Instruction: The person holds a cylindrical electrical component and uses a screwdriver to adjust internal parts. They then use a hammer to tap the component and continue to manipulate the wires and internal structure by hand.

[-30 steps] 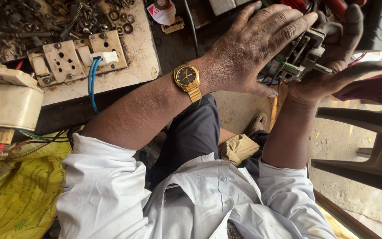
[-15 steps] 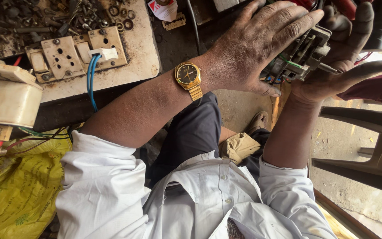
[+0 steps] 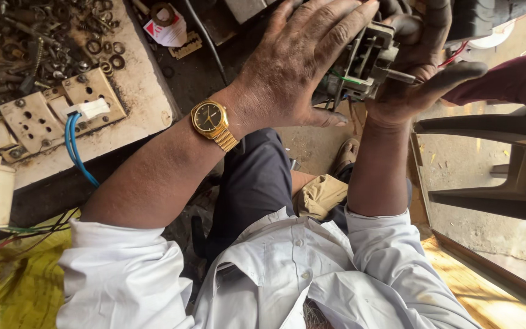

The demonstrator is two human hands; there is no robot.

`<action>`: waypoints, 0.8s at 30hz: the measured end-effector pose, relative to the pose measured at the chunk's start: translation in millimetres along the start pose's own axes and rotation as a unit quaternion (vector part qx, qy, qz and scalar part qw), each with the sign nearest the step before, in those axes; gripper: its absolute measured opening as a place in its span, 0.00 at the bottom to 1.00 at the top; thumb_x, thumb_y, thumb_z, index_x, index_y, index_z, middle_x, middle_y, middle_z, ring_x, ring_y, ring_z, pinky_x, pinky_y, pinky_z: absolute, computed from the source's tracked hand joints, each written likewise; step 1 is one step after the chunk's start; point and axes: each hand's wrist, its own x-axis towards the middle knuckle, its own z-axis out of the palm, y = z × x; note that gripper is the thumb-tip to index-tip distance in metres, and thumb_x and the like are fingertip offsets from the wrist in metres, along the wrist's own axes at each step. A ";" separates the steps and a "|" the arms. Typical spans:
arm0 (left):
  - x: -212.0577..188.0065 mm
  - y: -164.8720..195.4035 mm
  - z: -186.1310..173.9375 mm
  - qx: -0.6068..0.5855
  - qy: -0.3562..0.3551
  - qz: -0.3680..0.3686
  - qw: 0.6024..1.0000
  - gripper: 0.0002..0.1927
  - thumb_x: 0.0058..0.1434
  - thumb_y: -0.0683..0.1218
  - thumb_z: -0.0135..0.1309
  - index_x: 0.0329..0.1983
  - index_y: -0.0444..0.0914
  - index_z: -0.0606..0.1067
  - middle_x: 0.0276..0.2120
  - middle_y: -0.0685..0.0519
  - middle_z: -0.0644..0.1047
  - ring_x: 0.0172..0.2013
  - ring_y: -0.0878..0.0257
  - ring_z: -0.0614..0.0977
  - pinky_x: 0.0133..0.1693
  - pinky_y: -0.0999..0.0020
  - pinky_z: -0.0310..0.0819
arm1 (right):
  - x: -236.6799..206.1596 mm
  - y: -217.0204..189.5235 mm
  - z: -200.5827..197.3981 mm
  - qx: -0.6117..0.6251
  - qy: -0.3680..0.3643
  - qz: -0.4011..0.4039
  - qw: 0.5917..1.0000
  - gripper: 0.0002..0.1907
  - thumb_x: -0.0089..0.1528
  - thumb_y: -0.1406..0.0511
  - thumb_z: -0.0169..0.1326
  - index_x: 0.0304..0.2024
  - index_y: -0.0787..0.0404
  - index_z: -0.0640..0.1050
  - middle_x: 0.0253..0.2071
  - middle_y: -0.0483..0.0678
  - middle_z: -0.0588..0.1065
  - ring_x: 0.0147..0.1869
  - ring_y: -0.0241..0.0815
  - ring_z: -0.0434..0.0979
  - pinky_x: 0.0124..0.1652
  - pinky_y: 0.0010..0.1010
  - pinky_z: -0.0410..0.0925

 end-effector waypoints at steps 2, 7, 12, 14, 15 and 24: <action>0.8 -0.3 -1.5 0.009 -0.001 0.003 1.000 0.73 0.41 0.78 0.73 0.78 0.44 0.45 0.73 0.48 0.56 0.74 0.48 0.57 0.72 0.34 0.47 | 0.2 1.4 -1.7 -0.008 0.022 0.008 1.000 0.59 0.60 0.27 0.30 0.74 0.65 0.60 0.49 0.55 0.79 0.53 0.43 0.80 0.54 0.31 0.72; 2.0 -0.1 -2.7 -0.002 -0.003 0.000 1.000 0.74 0.41 0.77 0.74 0.78 0.45 0.44 0.74 0.48 0.56 0.75 0.48 0.56 0.73 0.34 0.46 | 4.6 1.8 1.4 -0.021 0.014 -0.011 1.000 0.55 0.62 0.29 0.30 0.73 0.64 0.61 0.51 0.52 0.78 0.48 0.38 0.77 0.50 0.28 0.72; 0.0 -3.6 -2.8 0.025 -0.026 -0.001 0.999 0.73 0.40 0.75 0.72 0.78 0.45 0.44 0.74 0.46 0.55 0.74 0.47 0.55 0.71 0.34 0.46 | 3.7 2.8 8.1 -0.012 0.030 -0.010 0.999 0.55 0.62 0.29 0.30 0.71 0.65 0.63 0.47 0.52 0.77 0.49 0.39 0.76 0.51 0.29 0.70; -1.7 -7.4 -0.6 0.055 -0.057 -0.003 0.997 0.72 0.41 0.72 0.76 0.78 0.45 0.45 0.74 0.45 0.55 0.74 0.48 0.55 0.69 0.33 0.47 | 5.2 3.0 8.4 -0.026 0.020 -0.014 0.999 0.55 0.62 0.29 0.31 0.72 0.63 0.64 0.47 0.52 0.77 0.49 0.39 0.76 0.51 0.29 0.70; -3.2 -8.7 1.4 0.070 -0.045 0.003 0.997 0.69 0.46 0.69 0.76 0.79 0.44 0.45 0.75 0.45 0.56 0.75 0.48 0.56 0.70 0.34 0.48 | 5.6 3.1 8.3 -0.031 0.015 -0.016 0.999 0.55 0.62 0.29 0.31 0.73 0.62 0.64 0.47 0.51 0.77 0.49 0.39 0.76 0.52 0.29 0.70; -7.7 -11.0 17.4 0.122 0.056 0.030 0.991 0.58 0.58 0.57 0.72 0.79 0.41 0.46 0.70 0.46 0.65 0.70 0.50 0.67 0.73 0.40 0.53 | 2.1 2.4 7.4 -0.005 -0.003 0.009 1.000 0.52 0.64 0.30 0.33 0.72 0.62 0.63 0.48 0.51 0.77 0.50 0.38 0.76 0.53 0.30 0.71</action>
